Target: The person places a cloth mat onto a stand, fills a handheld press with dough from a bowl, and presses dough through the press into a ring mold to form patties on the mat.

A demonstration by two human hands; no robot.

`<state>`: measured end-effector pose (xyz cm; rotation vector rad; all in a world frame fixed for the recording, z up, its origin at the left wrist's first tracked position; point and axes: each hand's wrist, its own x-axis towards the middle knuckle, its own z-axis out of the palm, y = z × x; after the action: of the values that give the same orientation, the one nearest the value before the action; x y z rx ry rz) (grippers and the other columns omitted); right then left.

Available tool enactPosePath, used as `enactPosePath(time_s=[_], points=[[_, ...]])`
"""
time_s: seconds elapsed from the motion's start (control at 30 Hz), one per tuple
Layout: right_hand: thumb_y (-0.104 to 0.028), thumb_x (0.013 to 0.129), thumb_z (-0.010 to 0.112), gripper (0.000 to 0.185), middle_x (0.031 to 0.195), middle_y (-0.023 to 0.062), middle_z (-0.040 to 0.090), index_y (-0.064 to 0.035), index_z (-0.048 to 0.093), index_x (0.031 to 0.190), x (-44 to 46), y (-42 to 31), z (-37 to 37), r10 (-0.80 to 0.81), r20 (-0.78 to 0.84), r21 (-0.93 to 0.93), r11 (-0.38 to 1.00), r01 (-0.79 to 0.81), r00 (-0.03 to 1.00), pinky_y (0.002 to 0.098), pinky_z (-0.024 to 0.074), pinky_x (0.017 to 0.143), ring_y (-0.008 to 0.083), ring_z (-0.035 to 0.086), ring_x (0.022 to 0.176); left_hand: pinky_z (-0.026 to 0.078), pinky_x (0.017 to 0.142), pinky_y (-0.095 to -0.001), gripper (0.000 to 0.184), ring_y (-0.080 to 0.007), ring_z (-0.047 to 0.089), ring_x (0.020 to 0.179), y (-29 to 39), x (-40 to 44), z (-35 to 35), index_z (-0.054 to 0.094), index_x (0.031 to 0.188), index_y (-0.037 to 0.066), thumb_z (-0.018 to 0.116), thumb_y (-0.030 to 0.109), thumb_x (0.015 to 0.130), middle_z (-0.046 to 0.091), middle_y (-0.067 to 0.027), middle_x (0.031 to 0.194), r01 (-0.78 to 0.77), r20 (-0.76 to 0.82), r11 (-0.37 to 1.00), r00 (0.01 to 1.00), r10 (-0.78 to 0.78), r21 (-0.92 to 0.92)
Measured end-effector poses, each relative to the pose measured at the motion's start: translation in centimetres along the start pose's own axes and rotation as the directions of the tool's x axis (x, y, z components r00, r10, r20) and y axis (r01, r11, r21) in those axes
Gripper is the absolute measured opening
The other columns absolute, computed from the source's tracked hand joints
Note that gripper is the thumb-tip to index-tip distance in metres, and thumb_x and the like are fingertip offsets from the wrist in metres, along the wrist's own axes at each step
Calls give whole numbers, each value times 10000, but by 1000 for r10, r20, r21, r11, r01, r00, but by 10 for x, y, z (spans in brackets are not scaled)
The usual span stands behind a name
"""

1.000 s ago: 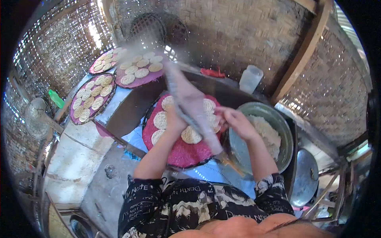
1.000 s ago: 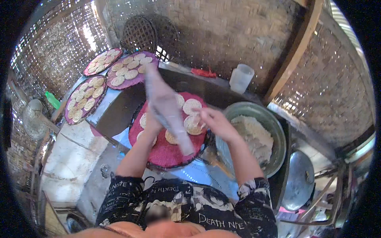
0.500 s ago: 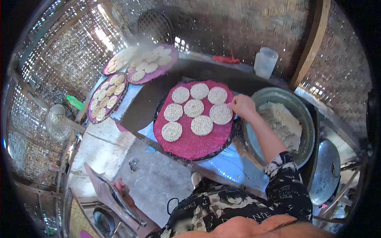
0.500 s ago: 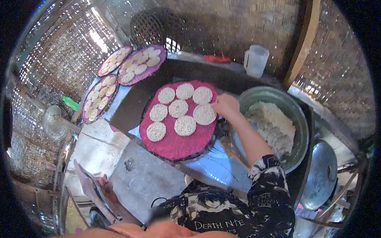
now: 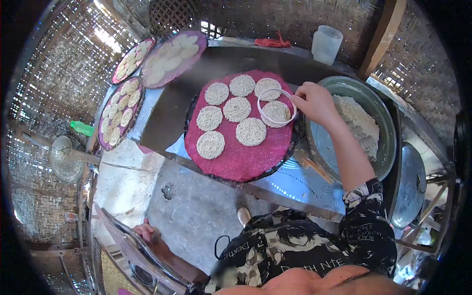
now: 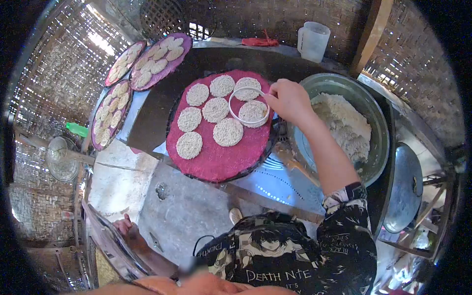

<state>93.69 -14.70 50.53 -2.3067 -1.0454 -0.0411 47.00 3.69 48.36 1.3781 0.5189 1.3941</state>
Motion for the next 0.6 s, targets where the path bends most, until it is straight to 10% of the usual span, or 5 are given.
enactPosePath(time_s=[0.07,0.13,0.3,0.6], points=[[-279,711,575,245,746,153,581,-40,622,687,-25,-21,6,-9,-16,76,997,10,1000,431,439,642,330,571,738,280,986,-471,201,-148,409,677,-5,9,5,449,871,74,525,257,839,385,-12,700,12,-135,984,991,12,177],[-286,692,580,248,760,160,594,-42,620,666,-48,-49,26,43,134,100,993,-57,990,430,449,636,336,579,712,329,981,-442,172,-141,454,708,-5,22,-4,503,888,81,612,189,809,434,0,657,32,32,985,999,-27,-167],[-271,685,577,224,779,150,613,-58,643,668,-75,-97,75,106,270,-17,994,-106,957,412,477,674,320,601,754,326,977,-433,185,-171,455,685,-9,47,-20,486,859,59,560,227,837,432,-24,637,13,112,996,994,-3,-85],[-326,716,591,259,820,141,620,-79,670,713,-78,-109,102,282,149,-174,951,-256,948,414,484,700,315,607,783,332,951,-422,218,-176,462,685,-24,73,-73,471,824,50,533,257,850,433,-33,627,3,97,996,995,-12,88]])
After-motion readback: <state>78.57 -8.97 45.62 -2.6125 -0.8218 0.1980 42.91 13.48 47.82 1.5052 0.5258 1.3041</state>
